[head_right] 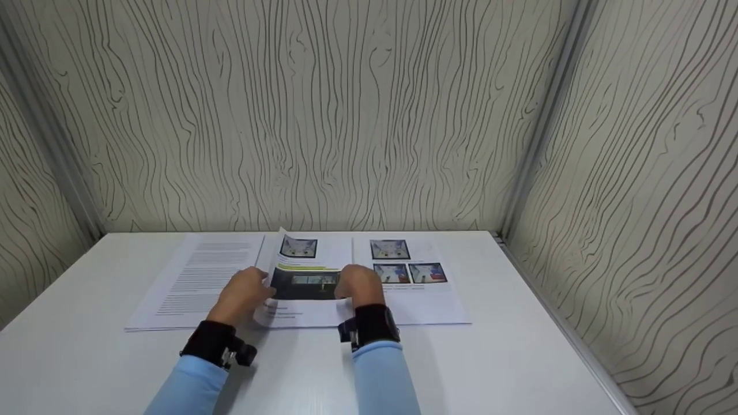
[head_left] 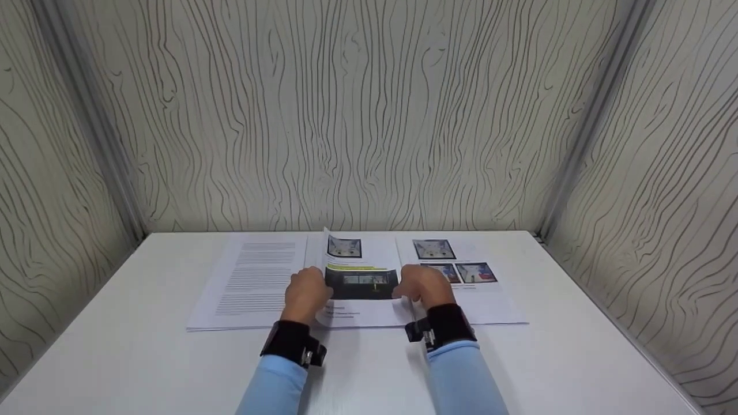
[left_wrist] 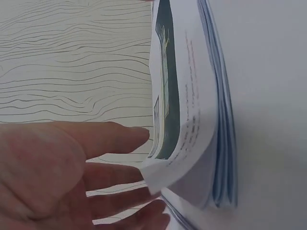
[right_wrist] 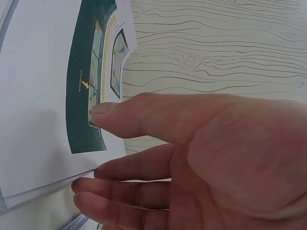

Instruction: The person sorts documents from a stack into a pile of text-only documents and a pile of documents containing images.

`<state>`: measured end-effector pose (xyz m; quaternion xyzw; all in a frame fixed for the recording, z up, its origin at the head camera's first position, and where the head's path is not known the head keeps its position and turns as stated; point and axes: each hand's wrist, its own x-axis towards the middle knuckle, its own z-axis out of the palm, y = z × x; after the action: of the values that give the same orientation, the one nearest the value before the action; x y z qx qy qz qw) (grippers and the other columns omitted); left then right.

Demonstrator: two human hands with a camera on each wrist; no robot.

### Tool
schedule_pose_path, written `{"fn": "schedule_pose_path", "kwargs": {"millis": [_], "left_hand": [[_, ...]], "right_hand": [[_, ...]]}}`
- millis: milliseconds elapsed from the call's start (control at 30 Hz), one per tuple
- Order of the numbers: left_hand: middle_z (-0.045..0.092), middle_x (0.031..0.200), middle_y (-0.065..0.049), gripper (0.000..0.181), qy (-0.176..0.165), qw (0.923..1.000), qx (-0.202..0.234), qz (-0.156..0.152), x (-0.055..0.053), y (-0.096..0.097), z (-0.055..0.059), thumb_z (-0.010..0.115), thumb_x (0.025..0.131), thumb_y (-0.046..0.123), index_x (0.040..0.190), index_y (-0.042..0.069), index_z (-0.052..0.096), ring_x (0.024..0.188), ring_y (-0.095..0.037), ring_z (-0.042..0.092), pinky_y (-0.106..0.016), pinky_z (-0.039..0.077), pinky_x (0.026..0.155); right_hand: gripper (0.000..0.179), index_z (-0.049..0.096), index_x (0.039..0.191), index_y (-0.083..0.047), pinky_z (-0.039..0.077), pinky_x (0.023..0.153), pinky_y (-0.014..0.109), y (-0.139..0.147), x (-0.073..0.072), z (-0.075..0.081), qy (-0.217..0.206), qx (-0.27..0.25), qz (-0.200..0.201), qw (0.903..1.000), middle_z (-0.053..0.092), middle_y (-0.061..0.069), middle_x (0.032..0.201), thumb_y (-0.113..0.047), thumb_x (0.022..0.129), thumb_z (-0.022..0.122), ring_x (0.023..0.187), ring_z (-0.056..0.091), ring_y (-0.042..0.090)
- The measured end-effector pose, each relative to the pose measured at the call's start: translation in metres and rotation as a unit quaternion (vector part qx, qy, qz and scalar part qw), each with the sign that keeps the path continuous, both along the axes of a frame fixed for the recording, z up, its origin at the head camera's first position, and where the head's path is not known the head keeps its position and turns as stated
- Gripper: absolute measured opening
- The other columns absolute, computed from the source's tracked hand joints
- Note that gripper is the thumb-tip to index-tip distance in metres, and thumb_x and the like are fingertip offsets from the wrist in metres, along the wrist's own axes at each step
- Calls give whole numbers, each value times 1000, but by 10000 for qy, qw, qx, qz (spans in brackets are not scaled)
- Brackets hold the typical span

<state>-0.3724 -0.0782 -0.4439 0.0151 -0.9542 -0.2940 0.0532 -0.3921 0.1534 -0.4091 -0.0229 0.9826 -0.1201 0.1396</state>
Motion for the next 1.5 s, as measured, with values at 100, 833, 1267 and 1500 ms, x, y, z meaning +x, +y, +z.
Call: {"fn": "schedule_pose_path", "kwargs": {"millis": [100, 833, 1267, 1500], "left_hand": [[69, 105, -16, 30, 127, 9996, 220, -76, -2, 3, 1, 72, 83, 8, 112, 0, 72, 99, -32, 62, -47, 52, 81], [68, 111, -23, 34, 290, 9932, 1130, -34, -7, -1, -1, 60, 84, 1, 117, -10, 66, 90, -28, 65, -44, 54, 80], [68, 87, -17, 22, 228, 9914, 1261, 253, -7, 0, 2, 58, 89, 2, 104, -10, 68, 63, -22, 64, -32, 52, 51], [69, 103, -24, 26, 422, 9910, 1191, 447, -7, -2, 2, 58, 88, 2, 109, -12, 67, 88, -31, 65, -46, 53, 81]], "right_hand": [[21, 70, 87, -8, 44, 61, 36, 0, -1, 0, 117, -201, 12, 9997, 64, 4, 79, -29, 85, 74, 73, 59, 22], [7, 61, 74, -3, 42, 50, 28, 1, -12, 0, 620, -905, 563, 9924, 57, 4, 65, -4, 82, 62, 55, 52, 16], [15, 54, 69, -6, 42, 47, 27, 13, -12, 4, 801, -1192, 541, 9882, 53, 4, 62, -4, 81, 63, 50, 52, 16], [13, 61, 94, 1, 53, 57, 32, 20, -10, 8, 688, -1468, 184, 9866, 62, 9, 82, -9, 87, 65, 63, 62, 20]]}}
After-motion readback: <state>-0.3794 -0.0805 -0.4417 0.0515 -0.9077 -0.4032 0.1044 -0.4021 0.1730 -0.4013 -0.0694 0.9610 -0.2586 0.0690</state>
